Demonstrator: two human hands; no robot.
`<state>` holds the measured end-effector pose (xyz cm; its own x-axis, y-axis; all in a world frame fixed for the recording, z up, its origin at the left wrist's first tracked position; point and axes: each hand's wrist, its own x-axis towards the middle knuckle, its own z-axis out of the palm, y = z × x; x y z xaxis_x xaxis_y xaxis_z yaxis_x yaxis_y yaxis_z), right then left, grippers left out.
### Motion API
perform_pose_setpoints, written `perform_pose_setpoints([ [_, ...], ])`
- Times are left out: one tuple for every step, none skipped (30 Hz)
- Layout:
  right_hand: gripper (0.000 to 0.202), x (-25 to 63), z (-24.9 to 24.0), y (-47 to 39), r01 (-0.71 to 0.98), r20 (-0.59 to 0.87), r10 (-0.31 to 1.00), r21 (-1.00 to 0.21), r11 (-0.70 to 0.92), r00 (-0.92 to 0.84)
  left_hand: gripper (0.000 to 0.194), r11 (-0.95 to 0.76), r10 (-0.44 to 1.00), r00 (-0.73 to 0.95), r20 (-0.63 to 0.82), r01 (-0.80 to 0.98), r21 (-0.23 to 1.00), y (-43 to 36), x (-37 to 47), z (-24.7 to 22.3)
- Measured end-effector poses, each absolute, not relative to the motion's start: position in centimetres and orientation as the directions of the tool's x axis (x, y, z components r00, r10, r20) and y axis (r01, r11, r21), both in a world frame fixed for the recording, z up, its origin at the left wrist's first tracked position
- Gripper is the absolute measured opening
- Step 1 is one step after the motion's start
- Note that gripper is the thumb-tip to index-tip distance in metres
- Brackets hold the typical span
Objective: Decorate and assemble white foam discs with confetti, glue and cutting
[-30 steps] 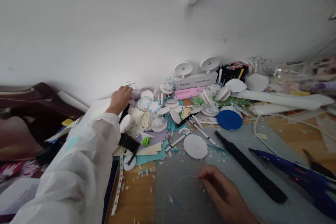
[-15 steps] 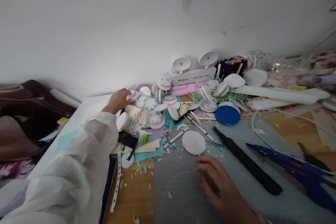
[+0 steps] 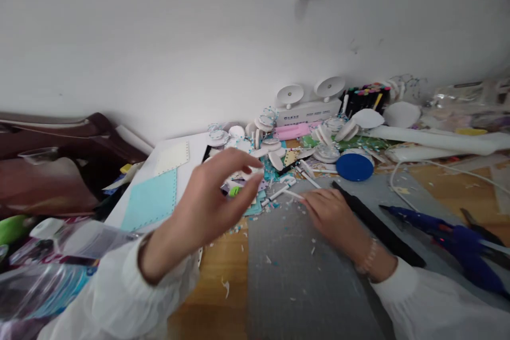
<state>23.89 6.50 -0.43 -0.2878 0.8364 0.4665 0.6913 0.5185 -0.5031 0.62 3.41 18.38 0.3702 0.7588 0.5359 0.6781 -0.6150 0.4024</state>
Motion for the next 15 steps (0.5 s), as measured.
perform_pose_setpoints([
  [0.035,23.9,0.2,5.9,0.678,0.471,0.844,-0.533,0.505,-0.258,0.014,-0.606,0.777,0.362,0.514,0.651,0.457,2.0,0.8,17.6],
  [0.038,24.0,0.9,5.1,0.664,0.471,0.852,-0.565,0.489,-0.227,0.018,-0.576,0.806,0.326,0.494,0.626,0.526,0.7,0.9,16.6],
  [0.04,23.9,1.6,4.2,0.651,0.467,0.861,-0.593,0.473,-0.2,0.024,-0.53,0.841,0.279,0.464,0.599,0.601,-0.3,1.1,15.5],
  [0.041,23.8,2.2,3.2,0.631,0.454,0.872,-0.627,0.457,-0.181,0.029,-0.475,0.874,0.213,0.436,0.561,0.678,-1.0,1.2,14.2],
  [0.042,23.6,2.9,2.2,0.598,0.429,0.887,-0.67,0.44,-0.171,0.034,-0.416,0.905,0.148,0.399,0.503,0.757,-1.6,1.3,12.9],
  [0.042,23.4,3.4,1.2,0.55,0.393,0.904,-0.723,0.417,-0.169,0.036,-0.337,0.939,0.088,0.333,0.431,0.837,-2.1,1.5,11.7],
  [0.043,23.0,3.9,0.3,0.482,0.343,0.923,-0.788,0.383,-0.173,0.034,-0.245,0.969,0.048,0.244,0.346,0.905,-2.4,1.7,10.5],
  [0.043,22.7,4.3,-0.5,0.409,0.291,0.94,-0.847,0.34,-0.179,0.026,-0.157,0.988,0.05,0.149,0.268,0.951,-2.7,1.8,9.6],
  [0.042,22.4,4.6,-1.1,0.337,0.239,0.952,-0.895,0.292,-0.191,0.02,-0.085,0.996,0.059,0.074,0.218,0.972,-3.0,1.9,8.8],
  [0.041,22.2,4.8,-1.5,0.277,0.196,0.959,-0.928,0.249,-0.204,0.017,-0.04,0.998,0.057,0.029,0.187,0.981,-3.2,2.0,8.2],
  [0.039,22.1,4.8,-1.7,0.24,0.169,0.962,-0.945,0.22,-0.215,0.017,-0.016,0.999,0.045,0.009,0.169,0.986,-3.4,2.0,7.7],
  [0.037,22.2,4.6,-1.8,0.225,0.148,0.963,-0.954,0.199,-0.225,0.018,-0.011,1.0,0.013,0.009,0.154,0.988,-3.7,1.8,7.4],
  [0.035,22.5,4.3,-1.8,0.236,0.134,0.963,-0.953,0.189,-0.233,0.018,-0.013,0.999,-0.031,0.017,0.136,0.991,-3.9,1.6,7.2],
  [0.034,23.0,3.7,-1.7,0.275,0.138,0.963,-0.94,0.201,-0.233,0.017,-0.01,0.997,-0.078,0.019,0.11,0.994,-4.1,1.2,7.0],
  [0.033,23.7,2.9,-1.6,0.339,0.142,0.963,-0.916,0.216,-0.229,0.018,0.004,0.993,-0.119,0.006,0.081,0.997,-4.3,0.8,6.8],
])
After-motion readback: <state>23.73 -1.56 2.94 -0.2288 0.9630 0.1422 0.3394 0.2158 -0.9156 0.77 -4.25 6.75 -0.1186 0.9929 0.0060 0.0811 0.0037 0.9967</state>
